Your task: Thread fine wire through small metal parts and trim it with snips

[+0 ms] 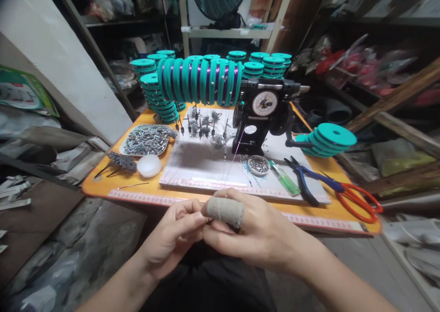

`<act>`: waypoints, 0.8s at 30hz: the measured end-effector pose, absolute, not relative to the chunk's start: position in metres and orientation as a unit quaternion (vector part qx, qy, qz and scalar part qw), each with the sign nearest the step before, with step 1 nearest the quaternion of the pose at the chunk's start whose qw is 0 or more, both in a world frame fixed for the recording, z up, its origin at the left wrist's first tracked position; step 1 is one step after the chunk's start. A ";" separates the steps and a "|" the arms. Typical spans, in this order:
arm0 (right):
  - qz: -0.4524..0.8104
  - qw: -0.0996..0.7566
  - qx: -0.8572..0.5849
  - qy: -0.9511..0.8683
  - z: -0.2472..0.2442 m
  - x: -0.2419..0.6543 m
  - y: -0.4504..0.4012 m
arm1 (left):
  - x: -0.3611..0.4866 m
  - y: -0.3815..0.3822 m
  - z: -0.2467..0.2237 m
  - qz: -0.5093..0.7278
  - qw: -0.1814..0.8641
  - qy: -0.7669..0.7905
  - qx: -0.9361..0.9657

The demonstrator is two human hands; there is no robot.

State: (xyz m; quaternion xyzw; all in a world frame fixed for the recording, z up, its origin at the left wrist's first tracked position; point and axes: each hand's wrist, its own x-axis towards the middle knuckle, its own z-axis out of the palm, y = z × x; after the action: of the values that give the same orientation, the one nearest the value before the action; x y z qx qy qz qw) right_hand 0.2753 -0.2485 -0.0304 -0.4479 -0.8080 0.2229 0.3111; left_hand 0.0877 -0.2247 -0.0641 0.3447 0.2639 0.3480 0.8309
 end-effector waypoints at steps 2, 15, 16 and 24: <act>0.238 0.323 -0.424 -0.812 -0.029 0.275 -0.250 | 0.090 -0.225 -0.065 0.332 0.849 0.254 0.323; 0.027 0.376 -0.449 -0.810 -0.031 0.264 -0.224 | 0.091 -0.229 -0.085 0.463 0.133 0.186 0.856; 0.027 0.374 -0.446 -0.813 -0.032 0.266 -0.225 | 0.092 -0.230 -0.082 0.456 0.202 0.207 0.842; 0.170 0.277 -0.399 -0.857 -0.022 0.276 -0.245 | 0.089 -0.226 -0.068 0.350 0.823 0.279 0.349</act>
State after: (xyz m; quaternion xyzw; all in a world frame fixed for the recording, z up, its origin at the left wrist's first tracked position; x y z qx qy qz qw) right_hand 0.2760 -0.2449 -0.0220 -0.3993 -0.8573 0.1703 0.2767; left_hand 0.0895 -0.2259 -0.0683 0.3495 0.2793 0.3497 0.8231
